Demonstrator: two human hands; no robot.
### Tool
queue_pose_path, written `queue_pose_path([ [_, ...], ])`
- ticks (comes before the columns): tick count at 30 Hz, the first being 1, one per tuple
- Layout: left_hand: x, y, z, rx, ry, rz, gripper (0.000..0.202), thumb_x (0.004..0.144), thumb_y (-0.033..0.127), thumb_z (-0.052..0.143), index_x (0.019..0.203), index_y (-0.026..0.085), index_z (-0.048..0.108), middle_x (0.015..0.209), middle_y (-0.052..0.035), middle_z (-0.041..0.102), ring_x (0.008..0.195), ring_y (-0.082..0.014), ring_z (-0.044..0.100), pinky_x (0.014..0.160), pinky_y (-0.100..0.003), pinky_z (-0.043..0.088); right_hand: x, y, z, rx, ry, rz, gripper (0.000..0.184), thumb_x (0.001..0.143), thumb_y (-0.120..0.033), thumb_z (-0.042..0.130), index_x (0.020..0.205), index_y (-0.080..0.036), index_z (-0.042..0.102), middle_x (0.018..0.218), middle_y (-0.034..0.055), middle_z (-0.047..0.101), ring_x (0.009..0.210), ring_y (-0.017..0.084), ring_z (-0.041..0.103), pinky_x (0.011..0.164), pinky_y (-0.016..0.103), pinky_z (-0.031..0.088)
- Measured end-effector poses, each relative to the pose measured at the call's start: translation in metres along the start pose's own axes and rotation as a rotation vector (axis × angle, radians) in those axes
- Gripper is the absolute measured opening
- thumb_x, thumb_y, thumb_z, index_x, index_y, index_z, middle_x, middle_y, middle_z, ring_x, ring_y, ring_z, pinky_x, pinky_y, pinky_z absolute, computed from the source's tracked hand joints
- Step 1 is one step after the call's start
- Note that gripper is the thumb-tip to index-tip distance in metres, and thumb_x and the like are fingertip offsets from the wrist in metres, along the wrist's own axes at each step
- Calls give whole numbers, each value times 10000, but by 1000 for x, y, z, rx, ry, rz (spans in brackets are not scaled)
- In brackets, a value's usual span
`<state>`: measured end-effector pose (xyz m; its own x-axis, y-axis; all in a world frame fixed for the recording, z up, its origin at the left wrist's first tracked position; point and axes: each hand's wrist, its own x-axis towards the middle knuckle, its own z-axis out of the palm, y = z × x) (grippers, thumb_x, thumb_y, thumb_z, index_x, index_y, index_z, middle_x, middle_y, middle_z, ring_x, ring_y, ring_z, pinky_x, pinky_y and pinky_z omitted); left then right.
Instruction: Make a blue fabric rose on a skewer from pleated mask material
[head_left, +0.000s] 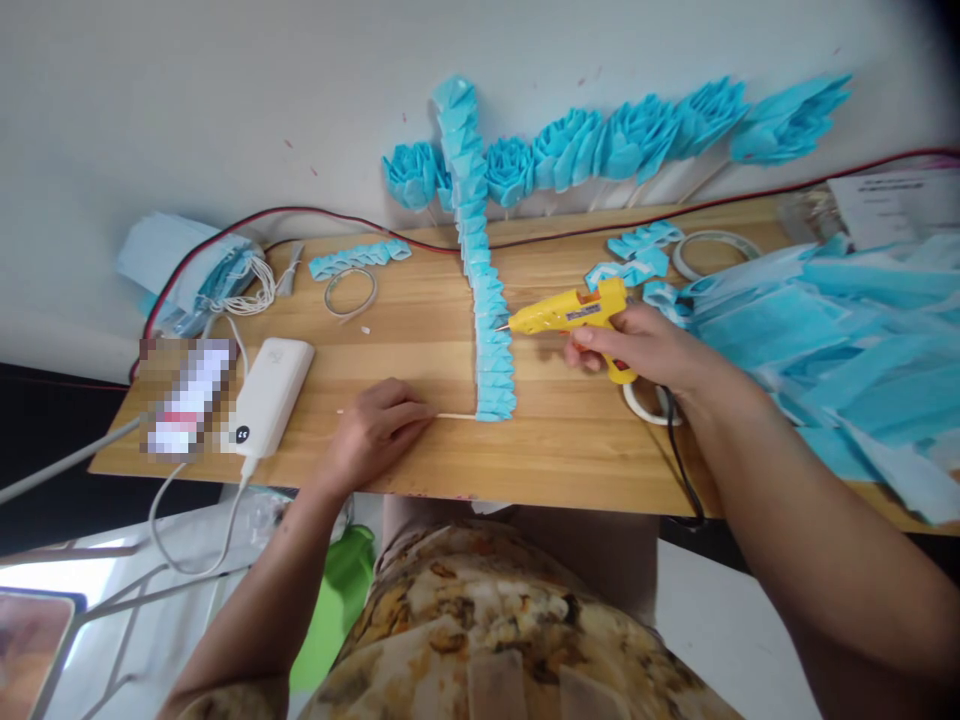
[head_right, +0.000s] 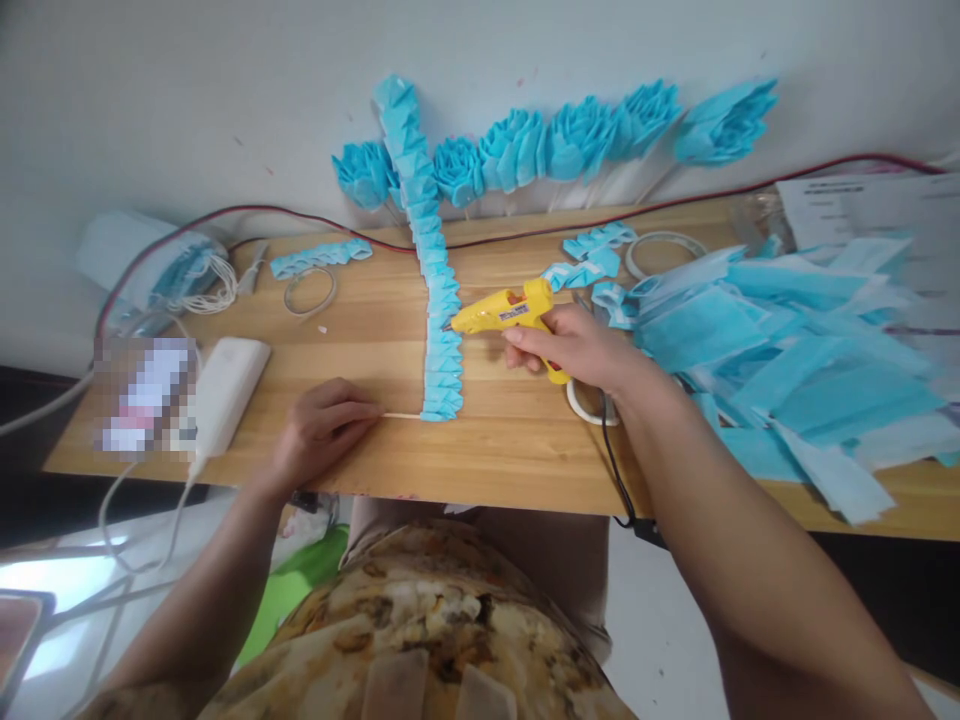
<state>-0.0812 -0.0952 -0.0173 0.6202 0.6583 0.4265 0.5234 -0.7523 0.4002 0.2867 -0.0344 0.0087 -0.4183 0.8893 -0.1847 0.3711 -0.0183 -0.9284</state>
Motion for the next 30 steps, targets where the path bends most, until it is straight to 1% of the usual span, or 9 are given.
queue_pose_path([
  [2, 0, 0, 0, -3, 2, -1, 113, 979, 111, 636, 970, 162, 736, 887, -70, 695, 798, -158, 623, 695, -269, 468, -1, 0, -1, 41, -21, 7, 523, 822, -749, 684, 779, -231, 740, 821, 87, 713, 670, 194, 614, 630, 365, 467],
  [4, 0, 0, 0, -2, 1, -1, 113, 980, 114, 635, 966, 161, 737, 883, -71, 694, 795, -159, 622, 693, -269, 468, -1, -2, -1, 48, -33, 10, 535, 807, -756, 696, 781, -224, 750, 840, 96, 724, 703, 205, 637, 657, 371, 485],
  [7, 0, 0, -1, 2, 0, 1, 110, 976, 109, 641, 968, 154, 741, 881, -74, 694, 793, -159, 624, 690, -267, 468, -2, -6, 0, 41, -49, 25, 575, 783, -790, 695, 750, -218, 742, 813, 97, 719, 682, 195, 614, 651, 364, 484],
  [12, 1, 1, -1, 11, -1, -8, 111, 976, 113, 643, 955, 159, 742, 873, -68, 695, 795, -161, 625, 696, -270, 469, -3, -11, 1, 5, -73, 37, 617, 769, -828, 669, 675, -219, 703, 697, 69, 663, 601, 160, 533, 590, 331, 435],
  [15, 1, 1, -1, 6, 0, -3, 105, 971, 107, 648, 961, 159, 738, 881, -67, 698, 804, -162, 629, 701, -271, 473, -3, -9, 1, -24, -73, 31, 629, 781, -826, 651, 644, -214, 687, 676, 66, 655, 603, 160, 541, 600, 331, 427],
  [18, 0, 0, 0, 4, 0, -4, 107, 970, 105, 647, 965, 161, 738, 885, -66, 697, 807, -162, 632, 701, -271, 476, -2, -6, 0, -85, -43, 63, 637, 784, -824, 637, 630, -208, 682, 677, 64, 662, 613, 165, 560, 594, 326, 417],
  [22, 0, 0, -1, 17, -7, -8, 115, 977, 114, 640, 972, 166, 743, 893, -69, 700, 808, -162, 633, 701, -273, 480, -2, -3, 0, -159, -26, 110, 617, 795, -796, 644, 603, -210, 645, 651, 48, 637, 579, 147, 521, 558, 317, 380],
  [27, 2, 2, -2, 17, 1, -2, 106, 967, 101, 651, 964, 154, 744, 887, -69, 697, 805, -158, 632, 698, -266, 481, -2, -1, 1, -155, -7, 136, 598, 782, -780, 685, 588, -221, 597, 633, 46, 609, 580, 151, 501, 558, 327, 376],
  [30, 2, 2, -2, 11, 1, -6, 104, 969, 106, 652, 966, 155, 744, 881, -64, 696, 798, -153, 634, 692, -260, 481, -2, -5, 0, -103, -41, 87, 605, 773, -801, 675, 605, -221, 628, 653, 57, 622, 596, 161, 511, 579, 340, 397],
])
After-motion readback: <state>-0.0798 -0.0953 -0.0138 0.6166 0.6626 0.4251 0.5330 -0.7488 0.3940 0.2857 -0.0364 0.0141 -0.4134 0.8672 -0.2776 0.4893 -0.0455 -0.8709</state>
